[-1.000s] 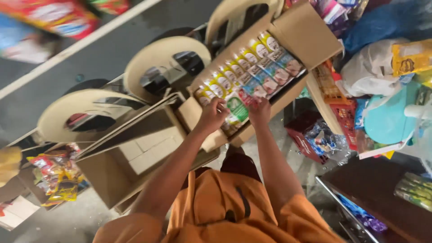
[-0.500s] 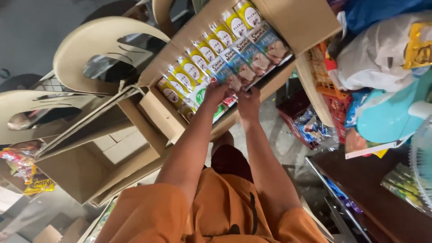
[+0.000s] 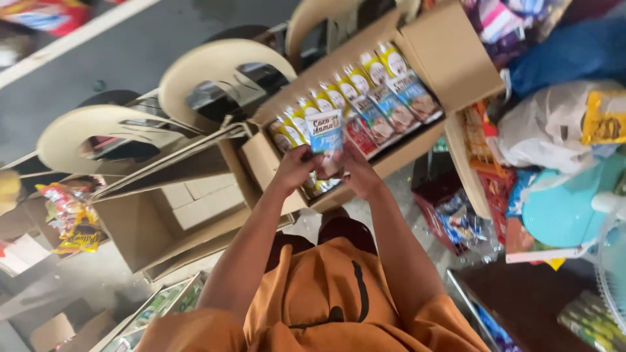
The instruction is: Taking condiment and coconut milk sachets from a cardboard box and placing or hanging them on store shelves.
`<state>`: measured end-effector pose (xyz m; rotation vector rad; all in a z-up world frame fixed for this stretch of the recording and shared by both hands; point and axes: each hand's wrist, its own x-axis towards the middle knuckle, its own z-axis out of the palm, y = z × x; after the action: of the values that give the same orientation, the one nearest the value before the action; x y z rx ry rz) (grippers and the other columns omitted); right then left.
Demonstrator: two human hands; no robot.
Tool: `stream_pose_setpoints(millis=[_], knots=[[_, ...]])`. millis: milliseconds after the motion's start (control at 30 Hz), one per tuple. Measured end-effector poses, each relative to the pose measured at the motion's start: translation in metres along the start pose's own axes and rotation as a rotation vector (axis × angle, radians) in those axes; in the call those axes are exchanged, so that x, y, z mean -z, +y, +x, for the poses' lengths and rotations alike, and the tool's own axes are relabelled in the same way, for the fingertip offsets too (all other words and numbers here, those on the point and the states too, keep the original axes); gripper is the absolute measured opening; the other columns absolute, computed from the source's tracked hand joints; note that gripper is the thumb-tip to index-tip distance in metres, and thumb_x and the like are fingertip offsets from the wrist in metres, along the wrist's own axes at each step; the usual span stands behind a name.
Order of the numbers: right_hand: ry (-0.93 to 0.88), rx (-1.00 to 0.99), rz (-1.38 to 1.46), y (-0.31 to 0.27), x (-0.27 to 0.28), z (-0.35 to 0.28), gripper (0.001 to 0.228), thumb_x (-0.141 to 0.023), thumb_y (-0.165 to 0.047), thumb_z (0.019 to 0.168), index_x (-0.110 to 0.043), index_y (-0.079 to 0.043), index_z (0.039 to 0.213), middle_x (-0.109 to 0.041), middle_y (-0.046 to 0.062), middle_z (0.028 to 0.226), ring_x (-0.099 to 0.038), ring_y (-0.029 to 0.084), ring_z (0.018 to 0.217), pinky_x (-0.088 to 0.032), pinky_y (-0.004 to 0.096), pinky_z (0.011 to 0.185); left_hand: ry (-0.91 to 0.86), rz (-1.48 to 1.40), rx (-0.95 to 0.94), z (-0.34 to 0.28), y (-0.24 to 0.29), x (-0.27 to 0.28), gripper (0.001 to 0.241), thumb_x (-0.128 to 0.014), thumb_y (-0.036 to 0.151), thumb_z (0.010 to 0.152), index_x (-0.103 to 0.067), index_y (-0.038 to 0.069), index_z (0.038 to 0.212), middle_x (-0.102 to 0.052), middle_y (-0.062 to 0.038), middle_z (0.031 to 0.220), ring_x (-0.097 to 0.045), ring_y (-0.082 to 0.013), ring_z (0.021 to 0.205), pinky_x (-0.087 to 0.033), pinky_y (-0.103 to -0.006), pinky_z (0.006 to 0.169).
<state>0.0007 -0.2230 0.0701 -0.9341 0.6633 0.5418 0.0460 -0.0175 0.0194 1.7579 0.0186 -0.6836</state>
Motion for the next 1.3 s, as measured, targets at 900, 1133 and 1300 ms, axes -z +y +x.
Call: stream_pose_setpoints(millis=[900,1133,1300], knots=[[-0.15,1.493,-0.926,-0.025,-0.571,0.016,0.045,-0.072,-0.008,0.095,-0.049,0.004,0.131,-0.047,0.025,0.128,-0.06,0.037,0.109,-0.059,0.042,0.083,0.762,0.357,-0.909,-0.161,0.146,0.485,0.041,-0.055,-0.001,0.095,-0.046,0.001,0.135,-0.062,-0.029,0.118,-0.058,-0.0521,0.114,-0.049,-0.051,0.095],[-0.251,1.506,-0.823,-0.017,-0.608,0.086,0.067,-0.063,-0.004,0.099,-0.029,0.0,0.156,-0.04,0.027,0.149,-0.059,0.037,0.135,-0.05,0.043,0.11,0.975,0.255,-0.926,-0.093,0.187,0.561,0.027,-0.06,0.001,0.1,-0.051,0.002,0.125,-0.067,-0.029,0.108,-0.06,-0.0528,0.108,-0.052,-0.0526,0.085],[-0.109,1.36,-1.605,0.0,-0.59,0.086,0.068,-0.076,-0.019,0.093,-0.045,-0.005,0.152,-0.048,0.018,0.15,-0.039,0.039,0.145,-0.032,0.05,0.118,0.991,0.248,-0.92,-0.048,0.177,0.567,0.023,-0.063,0.0,0.094,-0.058,0.004,0.116,-0.07,-0.026,0.101,-0.063,-0.0512,0.099,-0.051,-0.053,0.079]])
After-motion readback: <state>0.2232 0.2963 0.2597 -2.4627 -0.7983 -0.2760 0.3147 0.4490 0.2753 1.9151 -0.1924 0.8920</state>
